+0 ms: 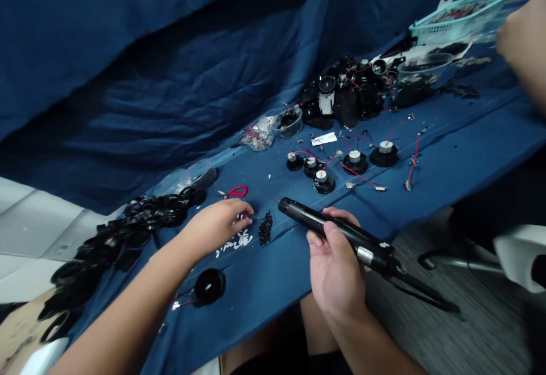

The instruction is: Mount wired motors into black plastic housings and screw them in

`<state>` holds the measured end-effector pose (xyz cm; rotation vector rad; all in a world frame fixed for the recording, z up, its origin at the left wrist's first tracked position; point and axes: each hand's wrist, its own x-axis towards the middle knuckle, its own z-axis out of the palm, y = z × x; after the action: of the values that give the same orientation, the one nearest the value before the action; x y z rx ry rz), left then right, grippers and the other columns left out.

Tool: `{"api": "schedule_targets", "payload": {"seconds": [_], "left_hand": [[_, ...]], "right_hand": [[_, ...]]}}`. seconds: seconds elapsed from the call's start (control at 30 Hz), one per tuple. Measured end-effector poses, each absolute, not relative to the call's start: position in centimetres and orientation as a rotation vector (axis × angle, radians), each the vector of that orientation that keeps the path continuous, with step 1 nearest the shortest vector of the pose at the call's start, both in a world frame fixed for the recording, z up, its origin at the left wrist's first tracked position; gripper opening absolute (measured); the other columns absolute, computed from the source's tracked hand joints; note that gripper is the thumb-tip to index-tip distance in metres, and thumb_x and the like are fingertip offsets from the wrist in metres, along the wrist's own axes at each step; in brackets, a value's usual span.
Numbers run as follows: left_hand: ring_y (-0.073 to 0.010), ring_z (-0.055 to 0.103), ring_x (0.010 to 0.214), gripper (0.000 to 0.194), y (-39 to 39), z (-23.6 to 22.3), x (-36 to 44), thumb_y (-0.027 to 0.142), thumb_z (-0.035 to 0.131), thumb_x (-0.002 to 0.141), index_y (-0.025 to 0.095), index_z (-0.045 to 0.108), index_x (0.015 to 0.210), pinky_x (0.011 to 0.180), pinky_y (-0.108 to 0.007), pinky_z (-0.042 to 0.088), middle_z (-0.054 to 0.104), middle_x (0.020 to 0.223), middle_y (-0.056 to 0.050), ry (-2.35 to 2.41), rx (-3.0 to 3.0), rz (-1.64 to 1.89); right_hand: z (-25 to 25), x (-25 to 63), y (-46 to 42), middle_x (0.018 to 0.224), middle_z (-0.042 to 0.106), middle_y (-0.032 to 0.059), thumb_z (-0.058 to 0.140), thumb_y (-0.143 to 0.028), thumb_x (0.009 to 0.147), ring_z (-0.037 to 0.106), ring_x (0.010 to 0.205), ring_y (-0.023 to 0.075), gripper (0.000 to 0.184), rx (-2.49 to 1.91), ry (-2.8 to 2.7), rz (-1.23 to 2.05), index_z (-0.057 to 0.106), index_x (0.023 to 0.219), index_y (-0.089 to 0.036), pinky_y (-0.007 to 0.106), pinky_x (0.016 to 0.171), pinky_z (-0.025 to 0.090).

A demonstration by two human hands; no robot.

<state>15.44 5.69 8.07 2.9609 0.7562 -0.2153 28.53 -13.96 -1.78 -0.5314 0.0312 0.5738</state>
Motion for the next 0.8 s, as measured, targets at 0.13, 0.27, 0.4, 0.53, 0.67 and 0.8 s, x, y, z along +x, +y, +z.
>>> {"api": "schedule_targets", "payload": {"seconds": [0.13, 0.27, 0.4, 0.53, 0.67, 0.8], "left_hand": [[-0.0219, 0.073, 0.092, 0.026, 5.4, 6.1, 14.9, 0.036, 0.068, 0.095, 0.025, 0.076, 0.117, 0.084, -0.031, 0.055, 0.077, 0.112, -0.004, 0.746, 2.891, -0.325], [-0.0218, 0.073, 0.092, 0.027, 4.9, 5.6, 15.1, 0.035, 0.065, 0.096, 0.023, 0.077, 0.117, 0.087, -0.031, 0.055, 0.077, 0.112, -0.006, 0.742, 2.853, -0.317], [-0.0228, 0.073, 0.097, 0.023, 4.8, 5.4, 15.0, 0.034, 0.063, 0.098, 0.024, 0.079, 0.111, 0.090, -0.032, 0.054, 0.079, 0.109, -0.006, 0.749, 2.829, -0.283], [-0.0221, 0.073, 0.092, 0.021, 4.7, 5.3, 15.2, 0.034, 0.062, 0.097, 0.025, 0.081, 0.103, 0.085, -0.030, 0.053, 0.080, 0.103, -0.004, 0.787, 2.804, -0.256], [-0.0210, 0.072, 0.084, 0.018, 4.5, 5.5, 15.5, 0.032, 0.064, 0.095, 0.026, 0.080, 0.096, 0.078, -0.028, 0.050, 0.080, 0.095, -0.002, 0.809, 2.781, -0.241], [-0.0194, 0.071, 0.080, 0.017, 4.2, 5.9, 15.3, 0.033, 0.065, 0.093, 0.026, 0.080, 0.095, 0.076, -0.026, 0.049, 0.079, 0.092, 0.000, 0.827, 2.746, -0.200]], "right_hand": [[-1.9, 28.5, -14.0, 0.123, 0.057, 0.0030, 0.081, -0.031, 0.087, 0.056, 0.100, 0.0150, 0.022, -0.535, 0.021, 0.580, 0.070, 0.105, -0.026, 0.022, 0.071, 0.049], [-1.7, 28.4, -14.2, 0.122, 0.056, 0.0020, 0.081, -0.030, 0.087, 0.055, 0.101, 0.0149, 0.020, -0.544, 0.013, 0.592, 0.070, 0.103, -0.027, 0.022, 0.072, 0.048], [-1.6, 28.4, -14.3, 0.121, 0.055, 0.0018, 0.082, -0.030, 0.086, 0.054, 0.100, 0.0140, 0.020, -0.545, 0.014, 0.616, 0.071, 0.102, -0.027, 0.022, 0.071, 0.047], [-1.6, 28.4, -14.4, 0.121, 0.055, 0.0017, 0.082, -0.030, 0.087, 0.054, 0.098, 0.0131, 0.020, -0.535, 0.002, 0.631, 0.071, 0.104, -0.027, 0.021, 0.070, 0.047], [-1.5, 28.4, -14.5, 0.120, 0.055, 0.0020, 0.081, -0.029, 0.088, 0.054, 0.097, 0.0128, 0.018, -0.537, -0.015, 0.628, 0.072, 0.104, -0.027, 0.020, 0.069, 0.047], [-1.4, 28.5, -14.5, 0.119, 0.055, 0.0019, 0.080, -0.029, 0.088, 0.055, 0.096, 0.0133, 0.017, -0.549, -0.011, 0.620, 0.072, 0.102, -0.027, 0.021, 0.069, 0.048]]}}
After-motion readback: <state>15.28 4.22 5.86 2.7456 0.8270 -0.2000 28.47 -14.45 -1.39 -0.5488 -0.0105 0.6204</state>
